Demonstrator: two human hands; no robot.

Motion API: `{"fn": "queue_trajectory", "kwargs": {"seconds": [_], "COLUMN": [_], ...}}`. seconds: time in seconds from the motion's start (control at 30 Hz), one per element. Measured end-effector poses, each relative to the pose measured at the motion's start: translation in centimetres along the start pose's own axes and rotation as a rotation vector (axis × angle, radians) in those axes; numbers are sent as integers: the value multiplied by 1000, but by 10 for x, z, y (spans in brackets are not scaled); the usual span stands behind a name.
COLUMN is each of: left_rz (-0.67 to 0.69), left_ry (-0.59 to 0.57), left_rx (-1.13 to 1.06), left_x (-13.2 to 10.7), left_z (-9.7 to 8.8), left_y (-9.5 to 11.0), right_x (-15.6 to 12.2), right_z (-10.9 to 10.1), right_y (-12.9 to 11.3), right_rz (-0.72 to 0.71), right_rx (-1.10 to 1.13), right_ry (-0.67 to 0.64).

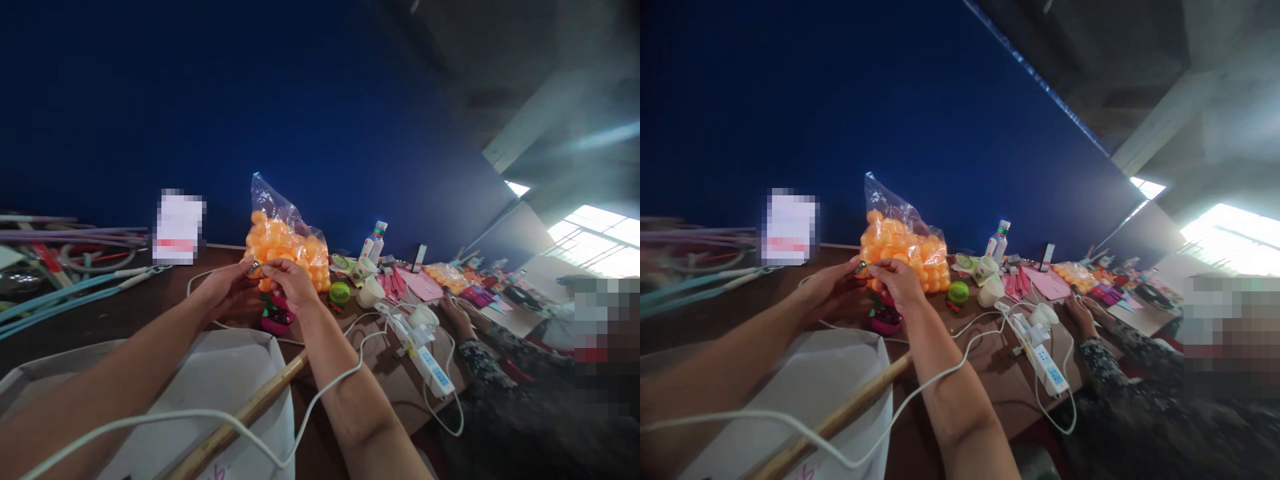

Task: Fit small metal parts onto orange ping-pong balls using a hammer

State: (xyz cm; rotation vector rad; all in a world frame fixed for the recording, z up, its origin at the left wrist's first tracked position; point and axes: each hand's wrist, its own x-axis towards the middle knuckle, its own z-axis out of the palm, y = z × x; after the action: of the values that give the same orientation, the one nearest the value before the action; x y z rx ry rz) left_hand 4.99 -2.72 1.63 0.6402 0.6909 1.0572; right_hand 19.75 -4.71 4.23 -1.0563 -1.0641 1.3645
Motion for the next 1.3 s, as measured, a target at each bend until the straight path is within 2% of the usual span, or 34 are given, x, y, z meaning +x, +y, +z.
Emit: {"fn": "queue_trajectory", "kwargs": {"seconds": [0.37, 0.5, 0.7, 1.0, 1.3], "left_rz": [0, 1, -6, -7, 10], "left_ry": [11, -19, 17, -23, -30], "left_rx": [4, 9, -13, -7, 19], "left_x": [2, 1, 0, 5, 4], "left_z": [-1, 0, 1, -4, -2], "left_y": [0, 0, 1, -1, -1], "right_x": [1, 5, 5, 3, -2], "right_z": [-1, -4, -6, -3, 0], "right_y": [3, 10, 11, 10, -1], "right_rz": [-41, -72, -87, -102, 50], "right_rx": [-21, -119, -240, -88, 52], "right_ry": [-50, -47, -47, -74, -58]}}
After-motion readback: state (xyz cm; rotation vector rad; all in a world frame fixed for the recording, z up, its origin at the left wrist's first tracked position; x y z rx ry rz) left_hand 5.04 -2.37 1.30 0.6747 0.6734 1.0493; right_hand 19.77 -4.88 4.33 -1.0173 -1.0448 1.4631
